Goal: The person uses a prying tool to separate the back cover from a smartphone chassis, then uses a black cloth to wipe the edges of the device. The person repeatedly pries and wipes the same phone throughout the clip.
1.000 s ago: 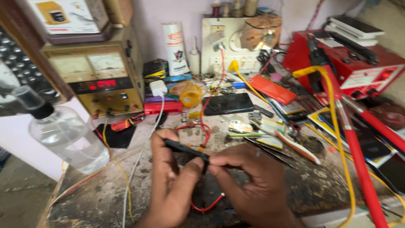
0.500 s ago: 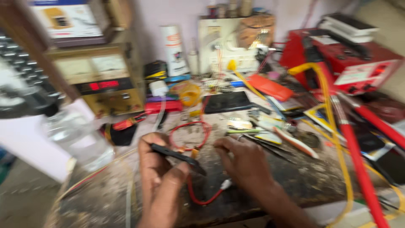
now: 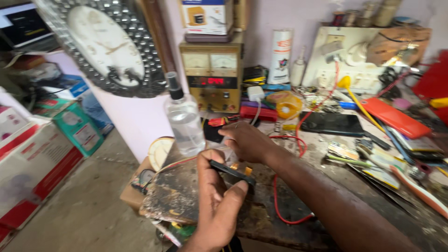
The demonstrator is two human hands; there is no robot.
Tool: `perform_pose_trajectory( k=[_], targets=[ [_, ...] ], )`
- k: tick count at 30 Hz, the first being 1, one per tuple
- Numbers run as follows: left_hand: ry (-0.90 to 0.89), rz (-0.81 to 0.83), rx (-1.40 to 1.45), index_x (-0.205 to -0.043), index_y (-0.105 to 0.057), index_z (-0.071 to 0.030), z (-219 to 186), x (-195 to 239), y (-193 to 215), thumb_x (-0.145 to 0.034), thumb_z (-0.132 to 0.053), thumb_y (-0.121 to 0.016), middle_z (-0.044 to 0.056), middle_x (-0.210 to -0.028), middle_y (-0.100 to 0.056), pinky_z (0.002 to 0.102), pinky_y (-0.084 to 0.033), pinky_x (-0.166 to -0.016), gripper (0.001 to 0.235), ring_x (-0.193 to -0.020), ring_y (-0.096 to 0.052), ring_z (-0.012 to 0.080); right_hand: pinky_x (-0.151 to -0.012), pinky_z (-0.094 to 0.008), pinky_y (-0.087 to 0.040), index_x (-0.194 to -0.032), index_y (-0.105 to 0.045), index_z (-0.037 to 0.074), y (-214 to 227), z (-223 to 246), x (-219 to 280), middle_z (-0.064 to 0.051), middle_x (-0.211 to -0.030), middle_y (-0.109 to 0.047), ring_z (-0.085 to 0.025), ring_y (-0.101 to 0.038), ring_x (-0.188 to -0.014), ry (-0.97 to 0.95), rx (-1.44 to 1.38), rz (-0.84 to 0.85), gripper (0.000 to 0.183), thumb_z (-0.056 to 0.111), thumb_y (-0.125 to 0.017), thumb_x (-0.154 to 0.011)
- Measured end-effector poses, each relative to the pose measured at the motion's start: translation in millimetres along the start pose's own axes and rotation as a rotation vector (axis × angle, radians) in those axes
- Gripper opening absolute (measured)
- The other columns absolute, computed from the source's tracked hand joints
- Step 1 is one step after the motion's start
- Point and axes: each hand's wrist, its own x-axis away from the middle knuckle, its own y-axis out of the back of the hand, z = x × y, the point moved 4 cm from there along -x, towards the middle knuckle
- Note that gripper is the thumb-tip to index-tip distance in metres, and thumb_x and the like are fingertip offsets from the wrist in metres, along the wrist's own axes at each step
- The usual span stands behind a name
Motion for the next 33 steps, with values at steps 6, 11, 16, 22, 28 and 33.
perform_pose_trajectory(
  k=[6,11,16,22,28,33],
  targets=[
    [0.011,-0.005,0.044,-0.122,-0.036,-0.009,3.4,4.0,4.6,-0.084,0.003,-0.055,0.005,-0.104,-0.044,0.029,-0.040,-0.080,0.044,-0.091,-0.043,0.0108,-0.087,-0.044,-0.055,-0.091,-0.077,0.004,-4.1,-10.0,-14.6,-0.018,-0.095,-0.076,-0.033,-0.071,-0.094,-0.564,0.082,0.213,0.046,0.049,-0.080,-0.083],
    [0.040,-0.002,0.040,-0.120,-0.033,-0.009,8.6,1.2,8.2,-0.085,0.003,-0.054,0.008,-0.106,-0.049,0.030,-0.044,-0.081,0.043,-0.092,-0.048,0.0118,-0.078,-0.047,-0.052,-0.081,-0.071,0.006,-0.4,-16.7,-15.8,-0.014,-0.089,-0.073,-0.036,-0.067,-0.090,-0.410,0.084,0.001,0.050,0.047,-0.093,-0.062],
    [0.060,-0.023,0.017,-0.120,-0.033,-0.009,13.5,-3.2,5.5,-0.083,0.005,-0.053,0.008,-0.104,-0.051,0.029,-0.045,-0.078,0.045,-0.092,-0.049,0.0110,-0.076,-0.045,-0.052,-0.085,-0.068,0.006,-11.7,-45.2,-6.4,-0.011,-0.097,-0.073,-0.034,-0.067,-0.089,-0.398,0.006,0.002,0.048,0.034,-0.097,-0.058],
    [0.065,-0.017,-0.052,-0.120,-0.035,-0.009,12.6,-10.1,-1.5,-0.084,0.005,-0.056,0.004,-0.098,-0.044,0.027,-0.042,-0.071,0.044,-0.086,-0.046,0.0090,-0.074,-0.033,-0.054,-0.097,-0.068,0.009,12.9,-93.9,-19.0,-0.006,-0.092,-0.070,-0.020,-0.067,-0.086,-0.624,-0.346,-0.046,0.037,0.008,-0.089,-0.066],
    [0.113,0.101,0.042,-0.118,-0.036,-0.010,15.6,-23.3,-35.0,-0.087,0.004,-0.057,0.002,-0.094,-0.046,0.026,-0.042,-0.071,0.041,-0.084,-0.046,0.0076,-0.078,-0.030,-0.054,-0.104,-0.067,0.005,140.8,-85.0,57.4,-0.004,-0.100,-0.074,-0.013,-0.067,-0.092,-0.576,-0.378,-0.292,0.033,0.002,-0.082,-0.075],
    [0.145,0.263,0.115,-0.115,-0.036,-0.009,35.2,-44.7,-91.1,-0.090,0.003,-0.059,0.001,-0.098,-0.048,0.026,-0.042,-0.073,0.036,-0.087,-0.046,0.0067,-0.066,-0.028,-0.055,-0.100,-0.078,0.004,218.2,-20.8,166.4,-0.006,-0.086,-0.076,-0.013,-0.069,-0.074,-0.950,-0.288,-0.515,0.022,0.007,-0.082,-0.078]
  ],
)
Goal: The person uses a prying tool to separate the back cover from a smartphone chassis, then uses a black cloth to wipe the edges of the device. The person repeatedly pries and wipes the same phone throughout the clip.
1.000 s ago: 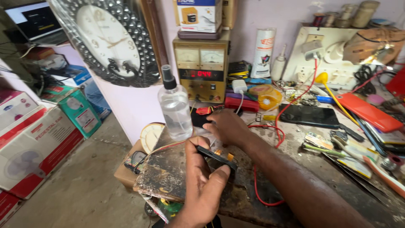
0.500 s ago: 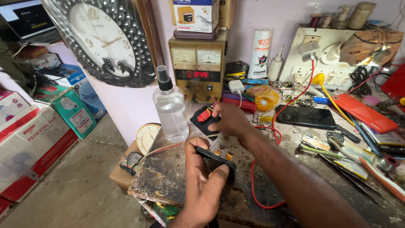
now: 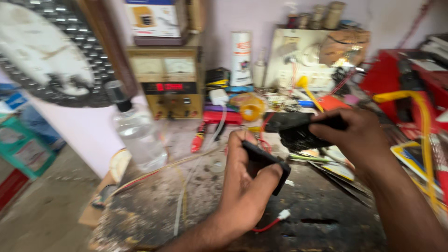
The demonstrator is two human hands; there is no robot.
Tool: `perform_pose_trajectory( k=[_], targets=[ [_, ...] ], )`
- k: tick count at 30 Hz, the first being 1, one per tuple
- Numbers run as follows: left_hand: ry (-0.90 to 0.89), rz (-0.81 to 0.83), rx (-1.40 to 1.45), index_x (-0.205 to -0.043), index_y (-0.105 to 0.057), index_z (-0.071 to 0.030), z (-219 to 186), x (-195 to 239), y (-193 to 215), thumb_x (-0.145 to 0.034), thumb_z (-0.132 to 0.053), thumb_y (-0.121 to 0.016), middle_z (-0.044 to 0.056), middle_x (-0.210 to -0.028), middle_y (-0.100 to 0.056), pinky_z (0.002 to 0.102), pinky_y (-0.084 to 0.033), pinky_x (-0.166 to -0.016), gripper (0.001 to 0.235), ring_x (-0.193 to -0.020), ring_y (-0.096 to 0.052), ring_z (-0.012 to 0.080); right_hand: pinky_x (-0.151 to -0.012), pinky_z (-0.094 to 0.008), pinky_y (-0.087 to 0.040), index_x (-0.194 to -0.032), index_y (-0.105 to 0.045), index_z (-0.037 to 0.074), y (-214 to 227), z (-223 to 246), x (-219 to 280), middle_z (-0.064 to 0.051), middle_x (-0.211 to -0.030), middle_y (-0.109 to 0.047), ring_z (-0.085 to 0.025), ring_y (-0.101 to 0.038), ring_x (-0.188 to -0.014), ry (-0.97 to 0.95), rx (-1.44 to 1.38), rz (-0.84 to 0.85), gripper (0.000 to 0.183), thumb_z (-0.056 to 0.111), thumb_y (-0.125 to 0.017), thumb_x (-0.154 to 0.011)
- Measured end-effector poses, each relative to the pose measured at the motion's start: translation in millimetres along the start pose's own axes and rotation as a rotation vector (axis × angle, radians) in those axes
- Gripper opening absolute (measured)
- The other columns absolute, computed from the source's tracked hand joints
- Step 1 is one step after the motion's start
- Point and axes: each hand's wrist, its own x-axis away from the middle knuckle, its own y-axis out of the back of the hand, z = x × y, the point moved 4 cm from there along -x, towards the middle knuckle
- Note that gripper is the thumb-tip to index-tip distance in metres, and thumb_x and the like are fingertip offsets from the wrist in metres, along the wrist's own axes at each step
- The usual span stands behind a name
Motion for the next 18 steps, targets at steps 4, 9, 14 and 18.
perform_pose_trajectory(
  k=[4,9,14,18],
  targets=[
    [0.068,0.110,0.068,-0.117,-0.035,-0.009,24.6,-26.9,-35.0,-0.089,0.002,-0.060,0.001,-0.098,-0.050,0.025,-0.043,-0.071,0.039,-0.086,-0.046,0.0053,-0.062,-0.035,-0.052,-0.098,-0.081,0.007,44.3,1.4,56.5,-0.008,-0.082,-0.079,-0.018,-0.067,-0.069,-0.038,0.302,-0.071,0.021,0.011,-0.083,-0.078],
    [0.143,0.156,0.037,-0.117,-0.034,-0.009,50.9,-47.5,-52.4,-0.089,-0.001,-0.062,0.001,-0.094,-0.049,0.023,-0.043,-0.064,0.041,-0.080,-0.047,0.0047,-0.073,-0.042,-0.055,-0.118,-0.074,0.018,56.1,-5.3,75.6,-0.011,-0.100,-0.077,-0.029,-0.071,-0.085,0.040,0.847,0.110,0.036,0.017,-0.082,-0.083],
    [0.214,0.182,0.155,-0.117,-0.033,-0.010,66.6,-49.2,-49.5,-0.089,-0.002,-0.062,0.002,-0.094,-0.051,0.023,-0.044,-0.062,0.042,-0.079,-0.049,0.0045,-0.075,-0.038,-0.058,-0.127,-0.063,0.016,59.7,-3.6,76.6,-0.007,-0.107,-0.076,-0.023,-0.074,-0.092,-0.066,0.708,0.077,0.051,0.020,-0.082,-0.080],
    [0.171,0.133,-0.002,-0.117,-0.035,-0.008,72.4,-50.9,-40.9,-0.090,-0.001,-0.064,0.002,-0.094,-0.048,0.023,-0.043,-0.060,0.041,-0.079,-0.048,0.0050,-0.067,-0.035,-0.059,-0.129,-0.067,0.022,57.5,0.0,86.9,-0.004,-0.099,-0.078,-0.021,-0.071,-0.074,-0.275,0.728,-0.082,0.047,0.023,-0.085,-0.086]
  ],
)
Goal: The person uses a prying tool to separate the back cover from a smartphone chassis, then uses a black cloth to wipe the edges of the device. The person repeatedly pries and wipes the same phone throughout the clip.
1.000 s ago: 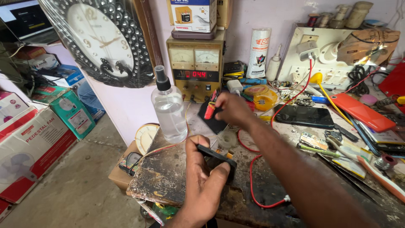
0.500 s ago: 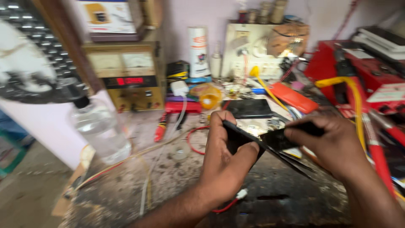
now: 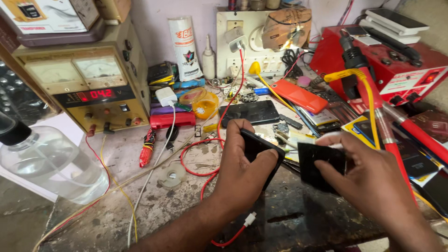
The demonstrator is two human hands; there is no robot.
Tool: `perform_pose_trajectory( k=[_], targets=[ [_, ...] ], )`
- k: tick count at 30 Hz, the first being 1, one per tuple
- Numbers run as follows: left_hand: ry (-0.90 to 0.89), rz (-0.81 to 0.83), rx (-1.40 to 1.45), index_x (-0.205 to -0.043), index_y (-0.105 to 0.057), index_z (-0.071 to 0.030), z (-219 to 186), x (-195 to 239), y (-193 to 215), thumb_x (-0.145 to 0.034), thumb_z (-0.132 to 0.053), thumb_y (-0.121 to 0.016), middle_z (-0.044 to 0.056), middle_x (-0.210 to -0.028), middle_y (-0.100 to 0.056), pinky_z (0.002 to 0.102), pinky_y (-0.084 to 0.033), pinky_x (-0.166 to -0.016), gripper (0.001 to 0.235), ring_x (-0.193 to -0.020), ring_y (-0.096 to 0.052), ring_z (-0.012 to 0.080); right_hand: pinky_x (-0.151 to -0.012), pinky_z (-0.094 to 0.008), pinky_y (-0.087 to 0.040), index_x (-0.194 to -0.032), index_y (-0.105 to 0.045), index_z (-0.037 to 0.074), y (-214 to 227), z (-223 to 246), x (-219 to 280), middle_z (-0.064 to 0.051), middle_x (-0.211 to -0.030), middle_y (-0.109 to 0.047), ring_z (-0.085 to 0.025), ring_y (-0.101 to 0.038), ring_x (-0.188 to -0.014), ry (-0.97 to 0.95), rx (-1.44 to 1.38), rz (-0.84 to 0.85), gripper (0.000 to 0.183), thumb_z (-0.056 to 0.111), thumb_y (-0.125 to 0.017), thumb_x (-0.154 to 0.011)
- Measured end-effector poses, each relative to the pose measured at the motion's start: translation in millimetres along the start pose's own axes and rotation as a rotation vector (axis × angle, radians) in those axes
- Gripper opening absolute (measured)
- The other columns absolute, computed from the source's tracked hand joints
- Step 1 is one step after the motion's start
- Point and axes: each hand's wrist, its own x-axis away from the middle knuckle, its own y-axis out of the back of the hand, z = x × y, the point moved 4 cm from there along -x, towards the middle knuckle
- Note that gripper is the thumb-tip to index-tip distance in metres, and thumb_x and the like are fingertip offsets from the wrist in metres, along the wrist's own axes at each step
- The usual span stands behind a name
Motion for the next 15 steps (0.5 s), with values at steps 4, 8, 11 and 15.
perform_pose_trajectory(
  k=[4,8,11,15],
  targets=[
    [0.002,0.000,0.125,-0.118,-0.035,-0.010,3.3,3.5,2.9,-0.088,-0.002,-0.063,0.002,-0.096,-0.050,0.023,-0.046,-0.064,0.042,-0.081,-0.049,0.0044,-0.064,-0.027,-0.054,-0.125,-0.072,0.021,-11.0,8.5,12.2,-0.002,-0.094,-0.077,-0.012,-0.068,-0.070,0.212,-0.224,-0.149,0.048,0.017,-0.084,-0.079],
    [0.001,-0.028,0.048,-0.117,-0.037,-0.009,1.1,7.1,6.0,-0.089,-0.002,-0.063,0.002,-0.096,-0.049,0.023,-0.045,-0.066,0.040,-0.083,-0.048,0.0047,-0.068,-0.024,-0.054,-0.105,-0.075,0.012,-33.4,6.0,13.4,0.000,-0.097,-0.081,-0.006,-0.069,-0.076,0.313,-0.397,-0.189,0.032,0.011,-0.084,-0.074],
    [0.021,-0.030,0.051,-0.117,-0.037,-0.009,-1.4,9.4,5.8,-0.089,-0.002,-0.063,0.003,-0.096,-0.051,0.024,-0.046,-0.067,0.039,-0.083,-0.050,0.0052,-0.069,-0.026,-0.055,-0.104,-0.079,0.009,-39.2,-4.6,17.6,-0.004,-0.091,-0.080,-0.007,-0.068,-0.076,0.299,-0.526,-0.247,0.022,0.009,-0.082,-0.082],
    [0.031,-0.040,0.057,-0.117,-0.038,-0.009,-4.1,11.5,4.4,-0.089,-0.002,-0.063,0.003,-0.097,-0.054,0.024,-0.048,-0.070,0.038,-0.085,-0.053,0.0051,-0.071,-0.024,-0.058,-0.106,-0.077,0.007,-38.4,-13.0,24.6,-0.004,-0.093,-0.078,-0.006,-0.071,-0.080,0.334,-0.609,-0.370,0.020,0.012,-0.079,-0.087]
  ],
)
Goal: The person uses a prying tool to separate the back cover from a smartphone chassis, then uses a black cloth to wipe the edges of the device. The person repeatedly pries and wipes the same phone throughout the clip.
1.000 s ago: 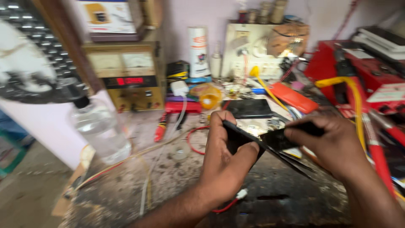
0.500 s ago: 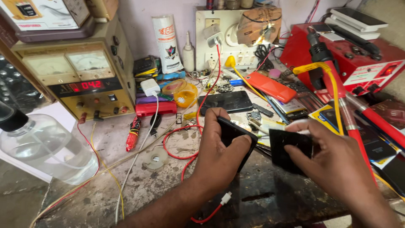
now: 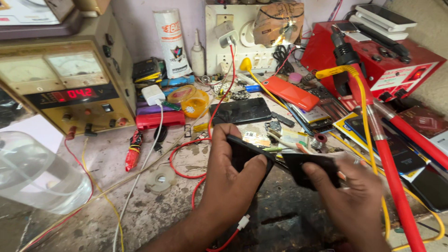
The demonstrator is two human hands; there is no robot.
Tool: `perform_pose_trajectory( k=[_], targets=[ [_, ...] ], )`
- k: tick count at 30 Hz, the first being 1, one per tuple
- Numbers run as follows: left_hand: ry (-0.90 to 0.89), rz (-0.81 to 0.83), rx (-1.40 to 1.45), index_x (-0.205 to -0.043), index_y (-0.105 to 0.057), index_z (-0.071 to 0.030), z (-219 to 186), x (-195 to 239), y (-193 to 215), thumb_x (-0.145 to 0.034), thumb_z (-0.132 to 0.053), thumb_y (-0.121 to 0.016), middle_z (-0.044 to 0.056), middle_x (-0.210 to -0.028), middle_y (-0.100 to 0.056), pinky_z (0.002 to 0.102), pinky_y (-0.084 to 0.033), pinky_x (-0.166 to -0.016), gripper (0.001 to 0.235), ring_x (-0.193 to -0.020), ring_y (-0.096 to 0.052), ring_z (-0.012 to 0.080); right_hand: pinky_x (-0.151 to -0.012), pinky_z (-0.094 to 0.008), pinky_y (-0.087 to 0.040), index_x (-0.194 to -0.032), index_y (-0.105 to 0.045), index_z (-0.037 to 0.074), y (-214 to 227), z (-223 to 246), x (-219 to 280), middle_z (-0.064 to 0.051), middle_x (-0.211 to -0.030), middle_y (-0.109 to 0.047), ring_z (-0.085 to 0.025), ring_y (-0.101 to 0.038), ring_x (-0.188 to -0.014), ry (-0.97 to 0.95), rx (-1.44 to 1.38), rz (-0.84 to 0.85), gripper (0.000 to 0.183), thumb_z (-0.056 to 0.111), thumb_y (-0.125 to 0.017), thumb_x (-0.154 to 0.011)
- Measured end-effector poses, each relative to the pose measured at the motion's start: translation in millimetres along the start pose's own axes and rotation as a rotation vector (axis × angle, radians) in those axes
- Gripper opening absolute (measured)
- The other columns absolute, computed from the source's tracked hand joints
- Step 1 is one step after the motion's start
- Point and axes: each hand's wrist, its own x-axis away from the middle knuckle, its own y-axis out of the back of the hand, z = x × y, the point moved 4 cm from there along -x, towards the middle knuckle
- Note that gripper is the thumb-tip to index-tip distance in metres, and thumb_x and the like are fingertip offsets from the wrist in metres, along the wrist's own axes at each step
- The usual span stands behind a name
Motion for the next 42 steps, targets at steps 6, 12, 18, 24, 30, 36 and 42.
perform_pose_trajectory(
  k=[6,12,18,24,30,36,42],
  targets=[
    [0.033,-0.010,0.045,-0.117,-0.038,-0.008,-1.5,0.6,-0.9,-0.088,0.001,-0.061,0.005,-0.098,-0.056,0.025,-0.049,-0.070,0.038,-0.085,-0.055,0.0067,-0.062,-0.026,-0.057,-0.098,-0.078,0.005,-16.8,-10.0,6.5,-0.004,-0.084,-0.080,-0.008,-0.073,-0.074,-0.040,0.193,0.206,0.023,0.016,-0.082,-0.078],
    [0.022,-0.001,0.055,-0.118,-0.038,-0.007,-3.9,0.2,-1.8,-0.089,0.002,-0.062,0.006,-0.102,-0.057,0.026,-0.052,-0.076,0.038,-0.090,-0.057,0.0071,-0.060,-0.029,-0.057,-0.099,-0.078,0.005,-7.8,-26.6,12.0,-0.006,-0.081,-0.080,-0.013,-0.070,-0.071,-0.366,0.184,0.225,0.023,0.011,-0.084,-0.077],
    [0.012,0.014,0.078,-0.118,-0.039,-0.007,-5.3,1.7,-4.2,-0.089,0.003,-0.061,0.005,-0.105,-0.059,0.024,-0.053,-0.081,0.038,-0.094,-0.059,0.0058,-0.085,-0.035,-0.065,-0.092,-0.058,0.003,-7.0,4.4,8.2,-0.016,-0.101,-0.075,-0.020,-0.075,-0.097,-0.163,-0.727,-0.059,0.019,-0.008,-0.069,-0.080],
    [0.058,0.014,0.071,-0.118,-0.038,-0.008,-1.4,5.9,-7.6,-0.088,0.002,-0.063,0.004,-0.096,-0.058,0.023,-0.046,-0.061,0.040,-0.077,-0.054,0.0054,-0.083,-0.040,-0.066,-0.111,-0.066,-0.010,-22.1,33.0,24.6,-0.019,-0.103,-0.074,-0.025,-0.075,-0.089,-0.006,-0.535,-0.288,0.019,-0.012,-0.067,-0.093],
    [-0.015,-0.018,0.078,-0.116,-0.039,-0.006,-1.2,12.6,-15.0,-0.086,0.004,-0.063,0.005,-0.097,-0.061,0.022,-0.051,-0.070,0.039,-0.084,-0.059,0.0052,-0.094,-0.039,-0.056,-0.098,-0.071,-0.001,-23.2,38.7,35.3,-0.019,-0.098,-0.073,-0.025,-0.072,-0.098,0.202,0.016,-0.268,0.025,-0.010,-0.077,-0.075],
    [0.017,-0.035,-0.013,-0.115,-0.039,-0.007,1.4,15.6,-13.9,-0.083,0.003,-0.066,0.004,-0.092,-0.056,0.022,-0.047,-0.062,0.042,-0.076,-0.054,0.0049,-0.104,-0.039,-0.060,-0.111,-0.067,0.000,-27.9,29.0,35.1,-0.021,-0.114,-0.073,-0.026,-0.072,-0.114,0.124,-0.442,-0.185,0.031,-0.013,-0.077,-0.083],
    [-0.053,-0.015,-0.084,-0.120,-0.037,-0.004,-1.6,17.4,-16.6,-0.087,0.000,-0.067,0.006,-0.099,-0.056,0.021,-0.049,-0.066,0.044,-0.082,-0.056,0.0042,-0.103,-0.034,-0.060,-0.112,-0.062,0.007,-27.9,54.4,29.7,-0.017,-0.115,-0.073,-0.021,-0.073,-0.114,0.237,-0.470,-0.239,0.023,-0.007,-0.071,-0.096]
  ],
)
